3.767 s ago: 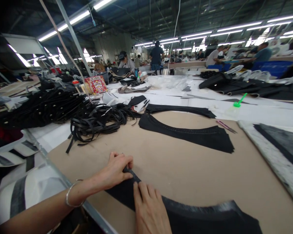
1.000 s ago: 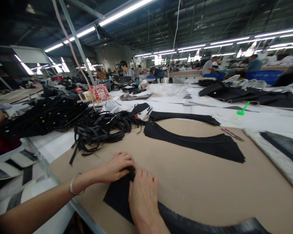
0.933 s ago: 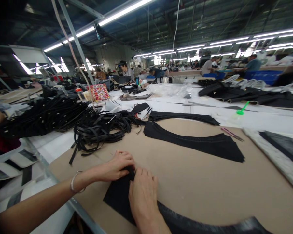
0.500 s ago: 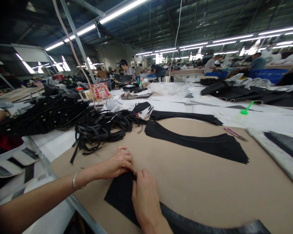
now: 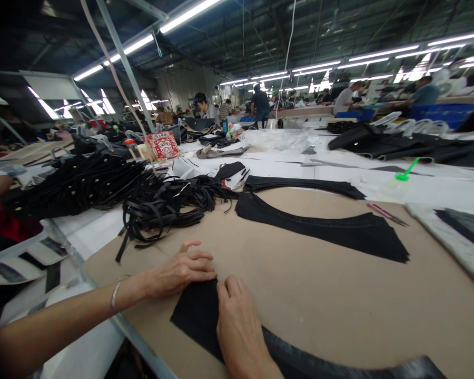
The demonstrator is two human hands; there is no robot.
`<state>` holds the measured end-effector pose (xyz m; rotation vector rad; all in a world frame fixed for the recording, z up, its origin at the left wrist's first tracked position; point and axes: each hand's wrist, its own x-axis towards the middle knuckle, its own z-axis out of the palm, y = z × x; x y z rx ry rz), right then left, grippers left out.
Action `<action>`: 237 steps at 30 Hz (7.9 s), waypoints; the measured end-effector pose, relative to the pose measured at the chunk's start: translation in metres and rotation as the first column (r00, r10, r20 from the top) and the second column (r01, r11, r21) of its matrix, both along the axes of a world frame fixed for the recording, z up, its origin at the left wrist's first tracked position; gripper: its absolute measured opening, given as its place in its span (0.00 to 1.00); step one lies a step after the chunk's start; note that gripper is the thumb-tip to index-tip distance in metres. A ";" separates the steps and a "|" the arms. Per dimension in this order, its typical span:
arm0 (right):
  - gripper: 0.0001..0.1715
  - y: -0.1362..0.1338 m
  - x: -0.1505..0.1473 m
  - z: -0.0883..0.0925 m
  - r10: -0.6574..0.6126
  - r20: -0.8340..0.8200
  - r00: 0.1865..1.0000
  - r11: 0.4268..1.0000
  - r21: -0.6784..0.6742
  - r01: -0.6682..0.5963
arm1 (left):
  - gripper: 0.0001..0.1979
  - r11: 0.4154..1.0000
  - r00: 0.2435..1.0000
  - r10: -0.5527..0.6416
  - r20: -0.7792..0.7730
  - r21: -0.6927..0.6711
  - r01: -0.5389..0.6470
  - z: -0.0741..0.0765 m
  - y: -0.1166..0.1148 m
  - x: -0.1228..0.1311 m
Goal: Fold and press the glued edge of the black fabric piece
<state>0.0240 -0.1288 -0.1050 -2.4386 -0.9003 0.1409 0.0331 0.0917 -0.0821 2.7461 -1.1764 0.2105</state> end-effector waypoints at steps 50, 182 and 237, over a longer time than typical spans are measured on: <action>0.16 -0.053 -0.004 0.000 0.113 -0.016 0.993 0.992 0.059 -0.112 | 0.25 0.968 0.967 0.244 -0.071 -0.045 -0.248 -0.003 -0.049 -0.048; 0.07 -0.172 -0.059 0.004 -0.022 0.108 0.994 0.999 -0.023 0.024 | 0.16 0.878 0.933 0.198 -0.302 -0.368 -0.305 -0.008 -0.206 -0.089; 0.08 -0.228 -0.058 0.020 0.037 -0.183 0.982 0.996 0.092 -0.020 | 0.15 0.948 0.981 0.068 -0.180 -0.294 -0.120 -0.015 -0.215 -0.099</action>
